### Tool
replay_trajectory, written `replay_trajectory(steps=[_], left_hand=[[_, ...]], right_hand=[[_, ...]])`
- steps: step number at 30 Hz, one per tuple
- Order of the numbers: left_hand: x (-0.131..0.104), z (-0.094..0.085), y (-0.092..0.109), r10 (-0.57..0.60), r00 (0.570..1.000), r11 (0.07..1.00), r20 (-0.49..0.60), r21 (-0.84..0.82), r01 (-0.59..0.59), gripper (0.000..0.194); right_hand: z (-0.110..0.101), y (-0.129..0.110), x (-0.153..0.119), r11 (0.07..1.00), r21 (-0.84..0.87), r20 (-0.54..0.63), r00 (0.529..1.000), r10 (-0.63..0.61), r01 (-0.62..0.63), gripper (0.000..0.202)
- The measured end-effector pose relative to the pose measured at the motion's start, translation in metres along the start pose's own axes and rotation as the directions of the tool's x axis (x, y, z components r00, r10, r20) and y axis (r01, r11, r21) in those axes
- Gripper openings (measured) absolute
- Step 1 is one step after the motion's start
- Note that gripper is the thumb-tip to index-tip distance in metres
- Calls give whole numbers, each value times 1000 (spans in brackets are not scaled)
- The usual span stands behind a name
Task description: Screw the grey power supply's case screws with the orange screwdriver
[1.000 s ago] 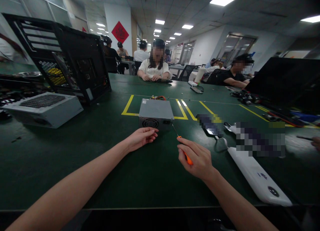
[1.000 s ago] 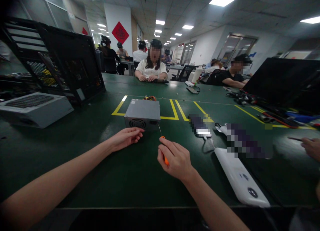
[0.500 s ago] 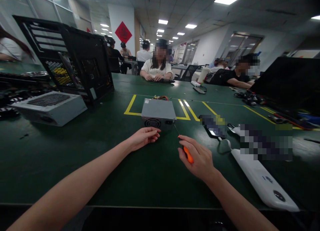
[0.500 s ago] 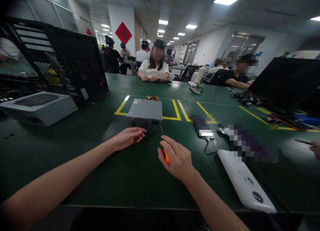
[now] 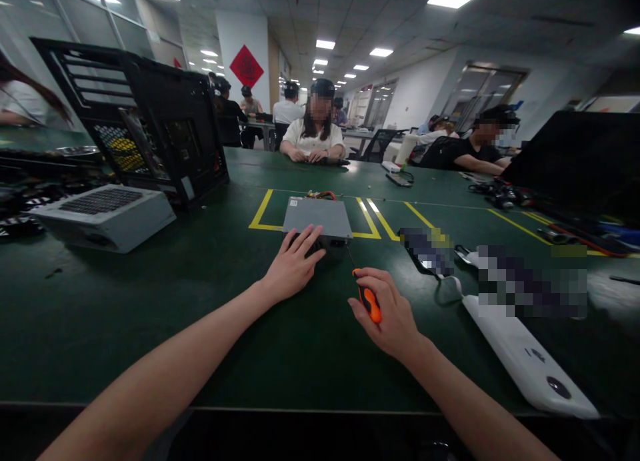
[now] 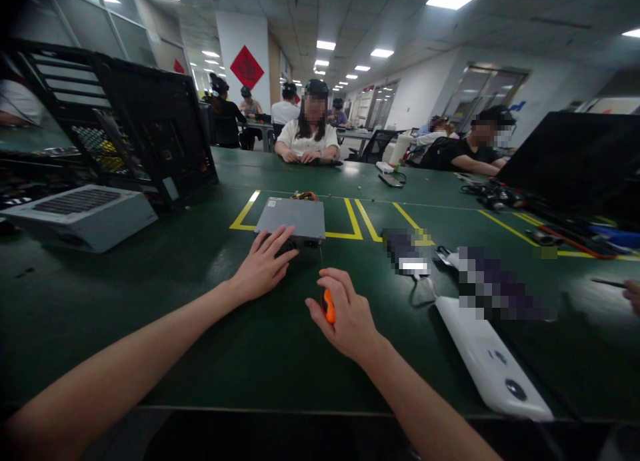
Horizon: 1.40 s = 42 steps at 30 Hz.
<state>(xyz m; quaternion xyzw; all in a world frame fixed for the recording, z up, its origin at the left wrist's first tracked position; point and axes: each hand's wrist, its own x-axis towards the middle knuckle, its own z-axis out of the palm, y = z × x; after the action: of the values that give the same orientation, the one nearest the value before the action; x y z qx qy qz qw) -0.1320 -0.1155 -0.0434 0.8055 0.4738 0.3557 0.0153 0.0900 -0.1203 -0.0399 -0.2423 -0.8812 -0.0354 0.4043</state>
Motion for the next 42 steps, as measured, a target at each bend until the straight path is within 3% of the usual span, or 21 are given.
replay_trajectory(steps=[2,7,12,16,19,29,32,37,42], left_hand=[[0,2,-3,1,1000,996,14,92,-2,36],[-2,4,4,-13,1000,916,13,402,7,29],[-8,0,12,-33,999,844,16,536,19,25],[-15,-5,9,-47,998,840,28,542,25,25],[-18,-5,5,-35,999,846,28,533,15,24],[-4,-2,-9,138,990,874,9,468,-126,21],[-3,-1,-10,137,991,880,9,458,-125,21],[-3,0,-9,121,993,885,1,453,-108,18],[-3,0,-6,107,994,878,6,468,-98,20]], right_hand=[[2,-1,-1,1000,4,-24,1000,20,-20,17],[2,0,-3,992,-68,47,994,-101,104,5],[0,3,-6,991,-33,56,990,-127,129,17],[1,3,-8,997,-8,-22,997,-78,77,22],[2,0,-6,995,-52,-8,996,-84,83,15],[8,-9,-2,988,-40,12,988,-152,152,16],[7,-9,-1,983,-84,55,986,-159,164,6],[9,-9,-4,995,-8,2,995,-98,98,18],[10,-10,-4,974,-151,9,986,-167,166,4]])
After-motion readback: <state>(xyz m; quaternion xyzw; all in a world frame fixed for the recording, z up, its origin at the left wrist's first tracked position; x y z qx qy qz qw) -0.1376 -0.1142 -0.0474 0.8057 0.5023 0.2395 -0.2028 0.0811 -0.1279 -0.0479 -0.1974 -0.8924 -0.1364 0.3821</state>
